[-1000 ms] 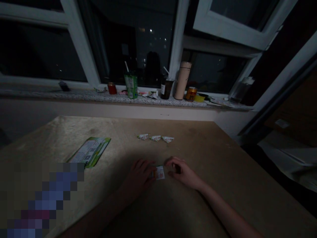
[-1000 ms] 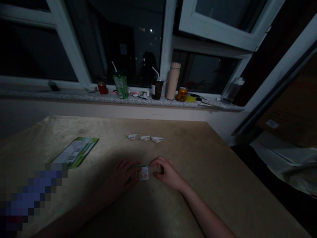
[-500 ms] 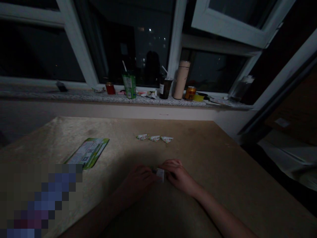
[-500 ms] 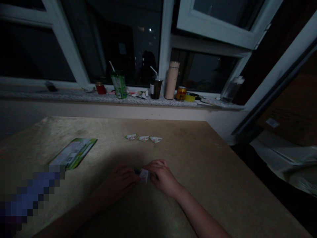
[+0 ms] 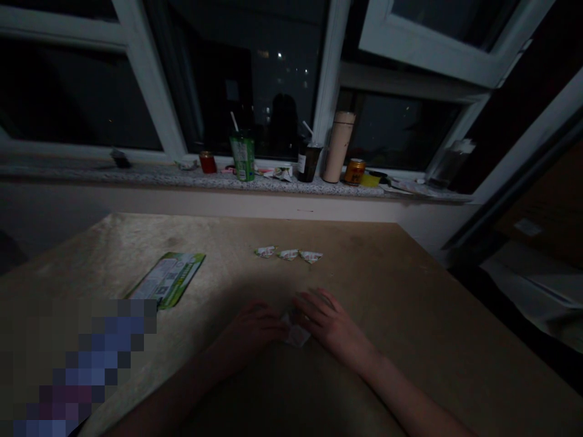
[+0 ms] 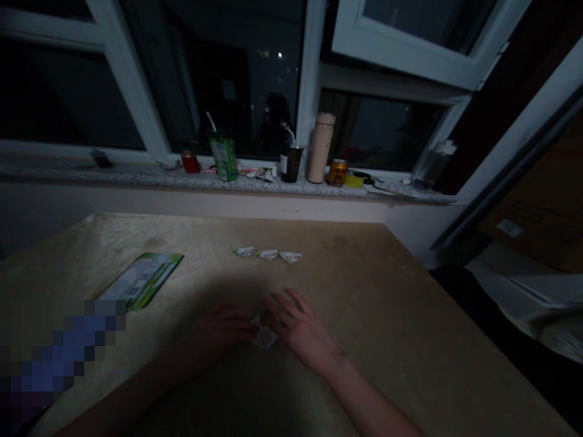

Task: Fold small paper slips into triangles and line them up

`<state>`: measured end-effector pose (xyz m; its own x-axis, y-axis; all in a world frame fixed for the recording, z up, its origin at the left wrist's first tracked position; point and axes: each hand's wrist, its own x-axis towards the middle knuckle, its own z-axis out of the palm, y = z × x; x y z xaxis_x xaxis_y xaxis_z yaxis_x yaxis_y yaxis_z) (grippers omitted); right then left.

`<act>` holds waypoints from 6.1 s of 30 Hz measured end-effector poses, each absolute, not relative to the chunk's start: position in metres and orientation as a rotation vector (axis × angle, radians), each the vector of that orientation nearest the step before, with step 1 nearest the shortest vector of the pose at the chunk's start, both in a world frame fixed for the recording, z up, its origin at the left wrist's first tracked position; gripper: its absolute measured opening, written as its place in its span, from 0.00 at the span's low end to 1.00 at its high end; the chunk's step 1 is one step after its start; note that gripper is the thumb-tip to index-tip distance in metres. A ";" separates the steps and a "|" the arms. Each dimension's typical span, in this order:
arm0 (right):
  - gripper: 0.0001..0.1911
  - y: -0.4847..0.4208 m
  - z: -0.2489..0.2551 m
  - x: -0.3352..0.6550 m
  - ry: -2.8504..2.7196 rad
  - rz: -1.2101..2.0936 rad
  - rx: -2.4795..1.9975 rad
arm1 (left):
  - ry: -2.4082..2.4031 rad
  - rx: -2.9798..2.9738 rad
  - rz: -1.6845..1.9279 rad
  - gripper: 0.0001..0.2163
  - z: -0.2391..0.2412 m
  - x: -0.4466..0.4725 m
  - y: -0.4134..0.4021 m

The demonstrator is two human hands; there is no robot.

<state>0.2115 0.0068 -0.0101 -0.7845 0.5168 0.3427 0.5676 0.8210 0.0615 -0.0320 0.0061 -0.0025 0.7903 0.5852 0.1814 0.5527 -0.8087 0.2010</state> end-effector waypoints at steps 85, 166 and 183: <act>0.06 0.015 -0.023 0.193 -2.342 0.176 -1.332 | 0.862 2.622 0.159 0.39 0.006 -0.043 -0.029; 0.20 -0.039 -0.018 0.208 -2.524 0.231 -1.085 | 0.782 2.638 0.191 0.40 -0.004 -0.032 -0.030; 0.18 -0.037 -0.021 0.206 -2.547 0.175 -1.102 | 0.832 2.699 0.204 0.32 -0.001 -0.029 -0.031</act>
<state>0.2061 -0.0367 -0.0206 -0.6316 0.7247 0.2753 0.6803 0.6884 -0.2514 -0.0292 -0.0307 -0.0012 0.8214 0.5686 0.0443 0.5247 -0.7838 0.3323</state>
